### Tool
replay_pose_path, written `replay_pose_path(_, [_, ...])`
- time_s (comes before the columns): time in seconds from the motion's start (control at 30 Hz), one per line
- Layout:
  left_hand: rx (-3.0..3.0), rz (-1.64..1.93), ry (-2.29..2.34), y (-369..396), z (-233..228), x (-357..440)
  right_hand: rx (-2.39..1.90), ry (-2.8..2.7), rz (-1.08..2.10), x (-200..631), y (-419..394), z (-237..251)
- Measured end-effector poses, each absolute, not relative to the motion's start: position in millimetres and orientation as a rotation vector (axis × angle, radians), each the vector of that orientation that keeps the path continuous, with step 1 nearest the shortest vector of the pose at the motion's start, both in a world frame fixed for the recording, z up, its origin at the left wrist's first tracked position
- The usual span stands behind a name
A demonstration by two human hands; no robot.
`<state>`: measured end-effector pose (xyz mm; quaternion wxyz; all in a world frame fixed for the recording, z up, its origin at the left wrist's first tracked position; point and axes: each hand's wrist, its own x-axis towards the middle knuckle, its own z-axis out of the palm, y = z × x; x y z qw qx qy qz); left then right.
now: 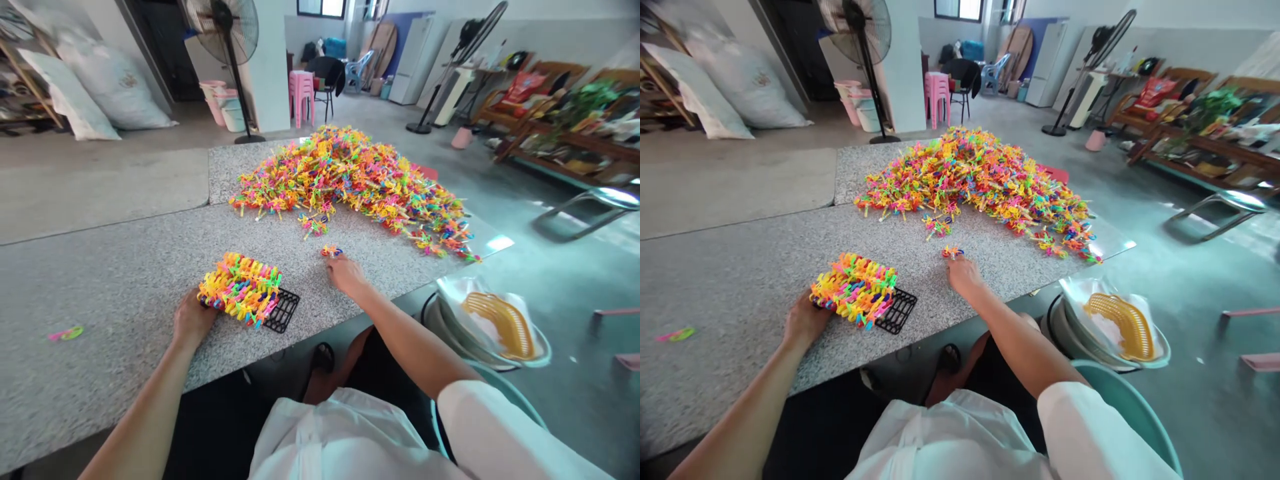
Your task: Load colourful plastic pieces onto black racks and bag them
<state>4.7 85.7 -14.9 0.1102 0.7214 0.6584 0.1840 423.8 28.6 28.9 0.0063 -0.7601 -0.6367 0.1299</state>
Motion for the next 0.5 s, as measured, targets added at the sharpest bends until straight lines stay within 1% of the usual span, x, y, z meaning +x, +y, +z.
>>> replay_pose_path(0.1, [2.115, 0.531, 1.943, 84.3, -14.3, 6.1, -2.407, -1.888, 0.369, 423.6, 17.0, 31.6])
replay_pose_path(0.27, [2.054, 0.544, 1.977, 81.0, -10.3, 10.6, -2.534, -1.708, 0.323, 423.3, 30.8, 33.8])
replay_pose_path(0.4, [2.052, 0.528, 1.977, 80.1, -7.1, 13.4, -2.527, -1.631, 0.386, 426.2, 36.3, 30.9])
replay_pose_path(0.5, [2.049, 0.525, 1.97, 80.2, -5.9, 13.7, -2.423, -1.52, 0.481, 426.5, 32.0, 29.0])
